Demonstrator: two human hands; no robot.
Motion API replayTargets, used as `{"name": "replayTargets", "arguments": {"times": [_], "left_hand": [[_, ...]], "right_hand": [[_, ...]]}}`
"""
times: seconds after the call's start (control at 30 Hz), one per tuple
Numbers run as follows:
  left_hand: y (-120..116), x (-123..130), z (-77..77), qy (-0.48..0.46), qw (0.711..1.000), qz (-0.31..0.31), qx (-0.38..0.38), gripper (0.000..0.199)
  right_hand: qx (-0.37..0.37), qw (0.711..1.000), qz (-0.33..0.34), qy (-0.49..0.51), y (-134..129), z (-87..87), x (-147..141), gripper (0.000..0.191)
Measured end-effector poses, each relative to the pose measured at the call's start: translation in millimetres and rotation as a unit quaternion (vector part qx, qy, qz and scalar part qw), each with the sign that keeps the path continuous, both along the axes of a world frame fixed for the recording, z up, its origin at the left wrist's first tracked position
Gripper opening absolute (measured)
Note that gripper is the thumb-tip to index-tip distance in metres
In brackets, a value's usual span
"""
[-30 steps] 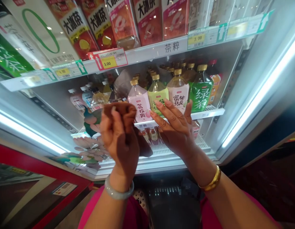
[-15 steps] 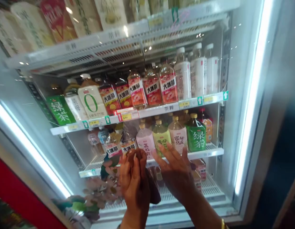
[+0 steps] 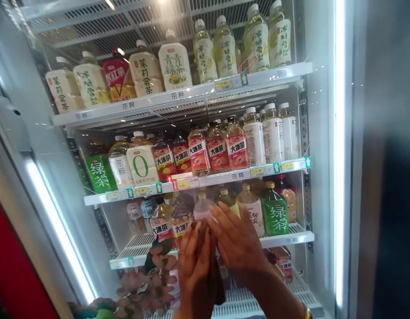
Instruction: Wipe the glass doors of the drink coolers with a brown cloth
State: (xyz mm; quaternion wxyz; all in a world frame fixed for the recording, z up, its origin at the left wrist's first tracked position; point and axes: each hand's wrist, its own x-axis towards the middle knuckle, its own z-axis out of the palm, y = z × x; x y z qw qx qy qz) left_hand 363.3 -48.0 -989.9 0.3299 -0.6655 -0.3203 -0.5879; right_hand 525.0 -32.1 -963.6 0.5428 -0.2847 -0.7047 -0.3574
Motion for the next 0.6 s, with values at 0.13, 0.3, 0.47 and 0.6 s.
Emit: {"name": "replayTargets", "arguments": {"times": [0.13, 0.3, 0.47, 0.6], "left_hand": [[4, -9, 22.6, -0.002, 1.000, -0.016, 0.006, 0.076], [1, -12, 55.8, -0.065, 0.998, -0.005, -0.006, 0.080], [7, 2, 74.7, 0.048, 0.997, -0.056, 0.025, 0.077], [12, -10, 105.9, -0.041, 0.998, -0.031, 0.045, 0.081]], "right_hand": [[0.008, 1.000, -0.013, 0.000, 1, 24.4, 1, 0.038], [0.003, 0.999, -0.027, 0.032, 2, 42.0, 6, 0.042], [0.020, 0.999, -0.027, -0.006, 5, 62.1, 2, 0.045], [0.026, 0.998, -0.047, 0.035, 8, 83.3, 12, 0.051]]}}
